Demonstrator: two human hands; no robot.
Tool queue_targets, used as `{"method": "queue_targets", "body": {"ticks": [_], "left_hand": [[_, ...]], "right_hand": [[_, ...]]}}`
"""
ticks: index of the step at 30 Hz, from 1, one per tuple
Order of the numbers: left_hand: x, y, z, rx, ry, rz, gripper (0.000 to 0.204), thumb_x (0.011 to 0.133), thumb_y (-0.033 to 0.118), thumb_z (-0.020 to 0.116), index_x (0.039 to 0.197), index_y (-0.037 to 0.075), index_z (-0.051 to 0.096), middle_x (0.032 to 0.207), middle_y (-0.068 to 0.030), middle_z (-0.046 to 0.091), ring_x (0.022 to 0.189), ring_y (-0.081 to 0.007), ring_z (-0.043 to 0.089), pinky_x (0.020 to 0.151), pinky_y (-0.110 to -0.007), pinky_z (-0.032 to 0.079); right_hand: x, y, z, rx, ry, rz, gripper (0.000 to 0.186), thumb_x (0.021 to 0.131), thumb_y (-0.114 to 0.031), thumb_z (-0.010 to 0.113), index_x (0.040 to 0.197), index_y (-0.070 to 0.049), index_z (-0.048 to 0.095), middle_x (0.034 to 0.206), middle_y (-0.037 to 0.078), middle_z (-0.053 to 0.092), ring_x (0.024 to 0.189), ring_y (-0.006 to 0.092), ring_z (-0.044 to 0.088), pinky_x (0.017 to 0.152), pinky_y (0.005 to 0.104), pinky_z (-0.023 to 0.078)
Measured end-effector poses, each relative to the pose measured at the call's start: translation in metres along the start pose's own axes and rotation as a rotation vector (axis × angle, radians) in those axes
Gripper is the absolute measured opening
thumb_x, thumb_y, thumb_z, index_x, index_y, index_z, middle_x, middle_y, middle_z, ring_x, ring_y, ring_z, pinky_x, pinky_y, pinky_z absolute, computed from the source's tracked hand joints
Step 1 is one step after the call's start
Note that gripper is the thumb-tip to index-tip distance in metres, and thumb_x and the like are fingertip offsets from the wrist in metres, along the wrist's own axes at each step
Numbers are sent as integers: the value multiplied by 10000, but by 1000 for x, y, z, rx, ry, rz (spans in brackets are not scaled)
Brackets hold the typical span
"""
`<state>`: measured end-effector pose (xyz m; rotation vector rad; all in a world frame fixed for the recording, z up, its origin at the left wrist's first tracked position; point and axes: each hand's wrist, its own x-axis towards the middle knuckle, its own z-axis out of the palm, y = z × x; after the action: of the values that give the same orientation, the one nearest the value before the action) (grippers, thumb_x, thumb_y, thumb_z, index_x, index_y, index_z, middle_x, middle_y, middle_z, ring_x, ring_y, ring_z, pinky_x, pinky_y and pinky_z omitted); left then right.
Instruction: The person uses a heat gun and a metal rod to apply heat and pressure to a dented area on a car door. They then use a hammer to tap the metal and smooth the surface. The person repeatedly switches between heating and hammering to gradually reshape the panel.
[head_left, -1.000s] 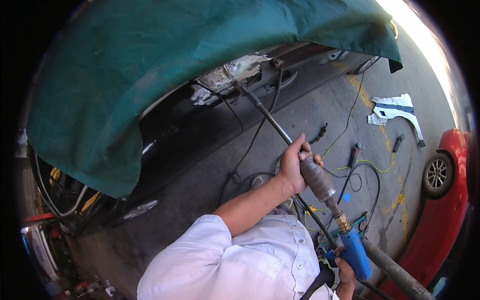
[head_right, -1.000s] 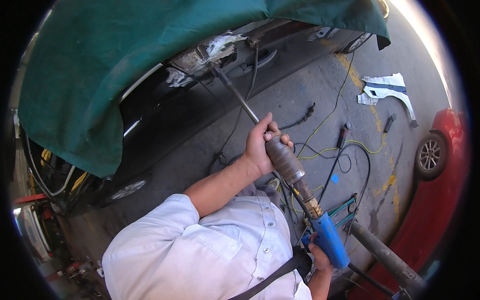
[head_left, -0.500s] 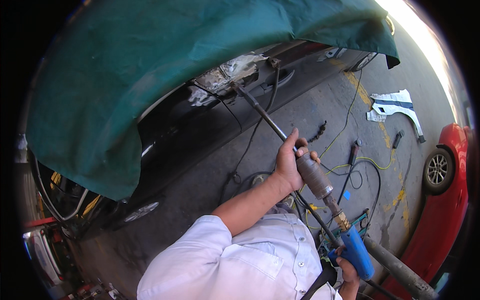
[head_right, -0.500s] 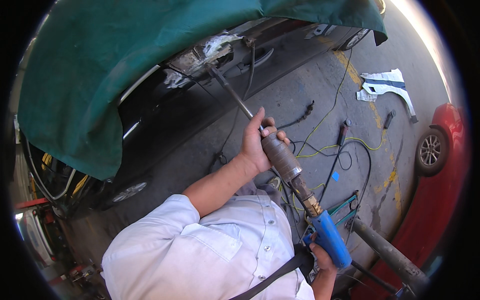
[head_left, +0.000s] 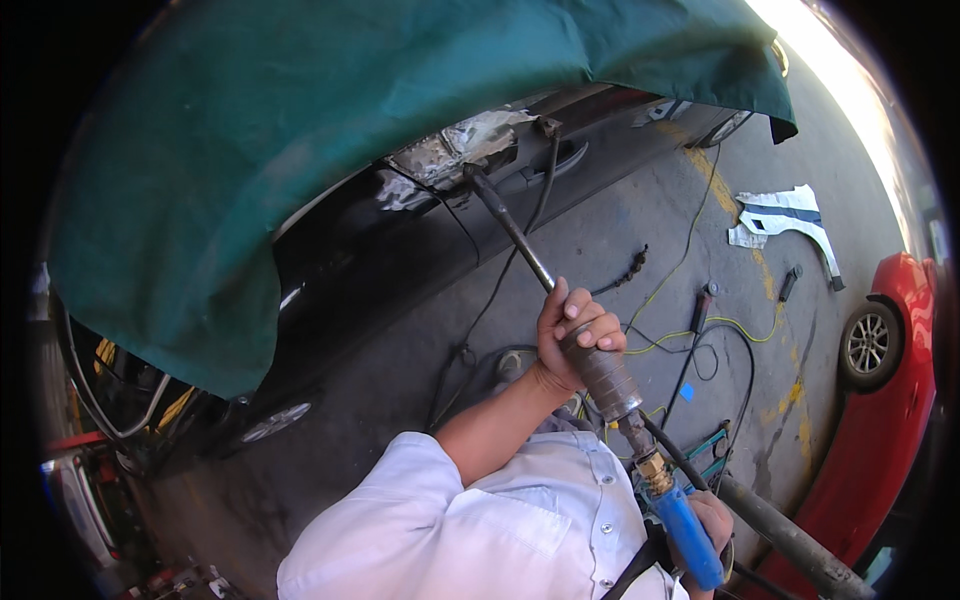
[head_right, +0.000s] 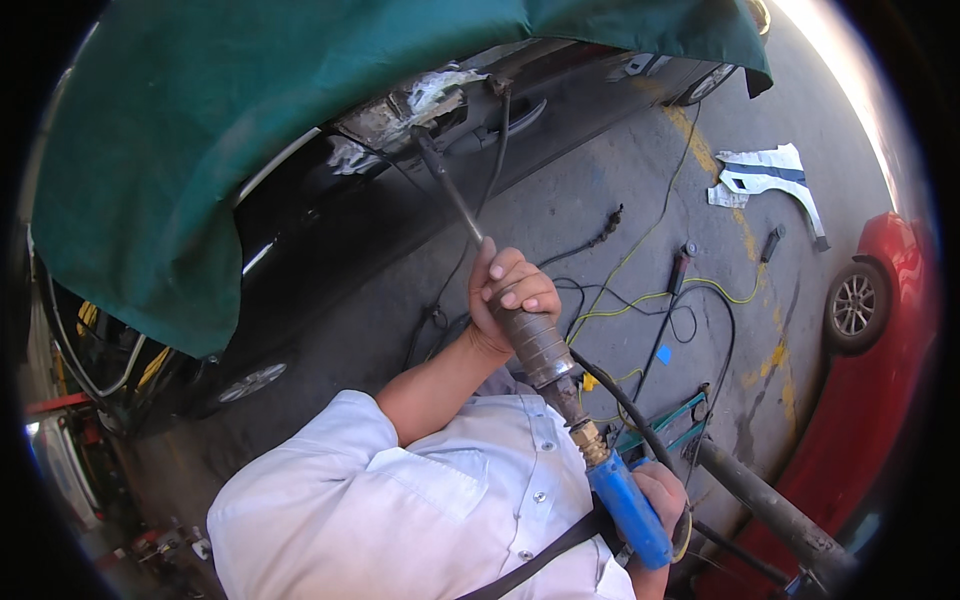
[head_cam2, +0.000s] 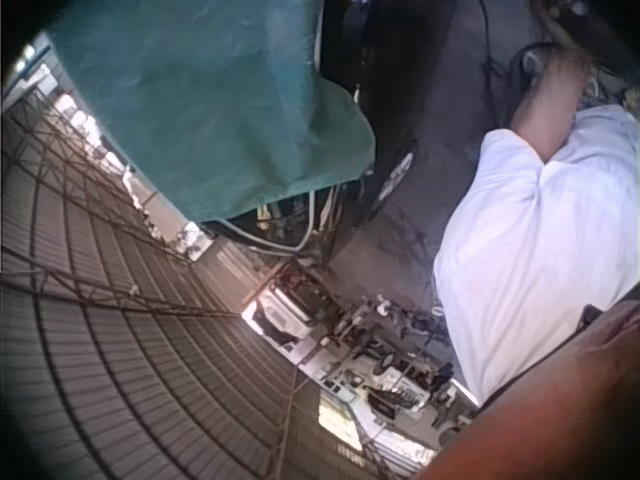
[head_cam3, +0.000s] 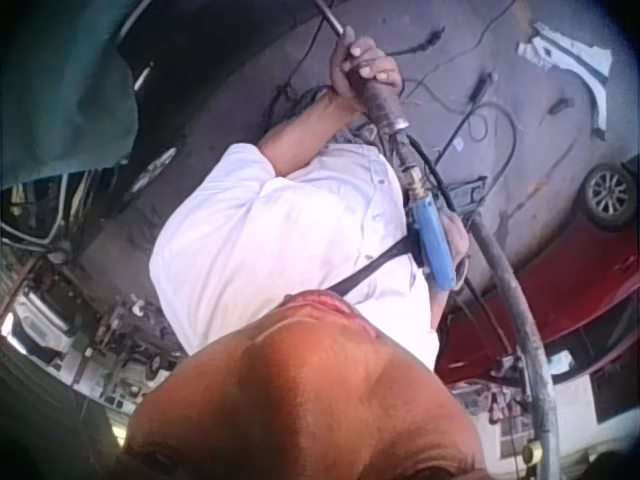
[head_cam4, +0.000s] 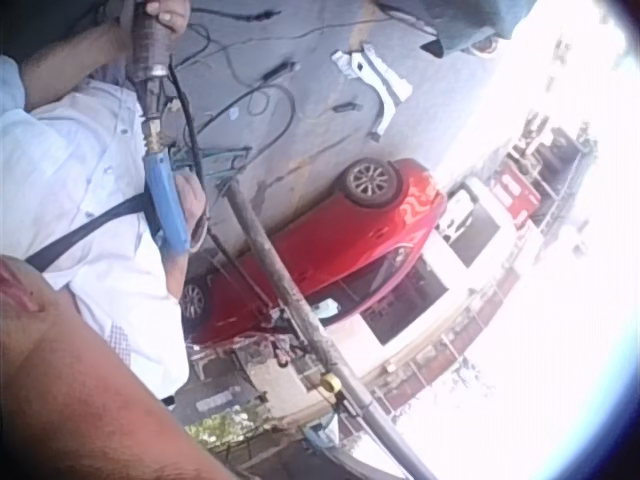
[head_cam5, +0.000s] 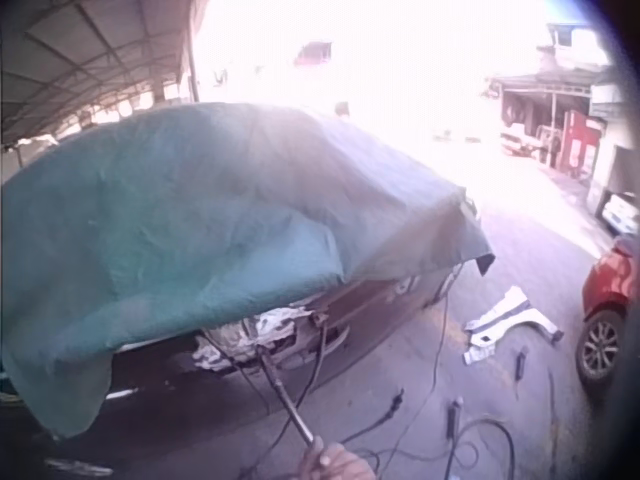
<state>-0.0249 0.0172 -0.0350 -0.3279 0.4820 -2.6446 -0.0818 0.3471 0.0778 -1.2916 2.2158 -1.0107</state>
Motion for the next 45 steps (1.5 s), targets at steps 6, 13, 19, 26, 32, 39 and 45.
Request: {"method": "queue_targets", "body": {"ticks": [6,13,19,26,32,39,45], "left_hand": [[26,-37,20,519,931,212,321,1007,408,593,826,157,508,677,38,482,708,-193,559,716,-371,519],[4,-42,5,439,844,108,316,979,394,628,789,174,504,582,63,424,713,-187,570,729,-388,510],[19,-33,7,399,846,82,326,966,398,637,757,195,493,569,79,414,699,-181,568,743,-392,509],[25,-22,8,426,779,74,338,964,394,637,736,194,488,562,82,411,690,-185,594,720,-413,529],[24,-16,10,436,807,67,328,964,386,636,741,192,495,558,82,411,685,-188,602,725,-416,538],[20,-16,5,434,813,88,308,954,398,653,783,182,515,559,78,421,683,-183,602,703,-407,532],[32,1,30,416,812,88,324,937,450,671,841,168,545,563,81,444,657,-171,582,688,-397,526]], "right_hand": [[-9,34,5,1035,174,783,478,612,-119,673,1067,-6,585,827,105,595,822,273,607,842,443,505],[-47,56,5,945,135,681,490,620,-85,691,1102,-28,624,934,83,619,909,254,608,898,425,472],[-47,50,19,883,151,710,482,679,-92,693,1151,-28,618,964,74,619,976,249,603,948,423,451],[-37,41,28,860,153,678,482,686,-99,668,1157,-23,603,965,81,600,975,246,584,974,419,431],[-27,30,28,830,151,671,476,675,-108,665,1141,-37,600,943,80,592,957,243,583,957,413,436],[-26,19,19,820,138,734,403,683,-58,709,1080,-38,647,941,52,624,952,214,606,942,388,453],[-31,17,21,788,154,706,378,688,-68,714,1060,-38,652,942,41,624,936,191,600,926,376,458]]}}
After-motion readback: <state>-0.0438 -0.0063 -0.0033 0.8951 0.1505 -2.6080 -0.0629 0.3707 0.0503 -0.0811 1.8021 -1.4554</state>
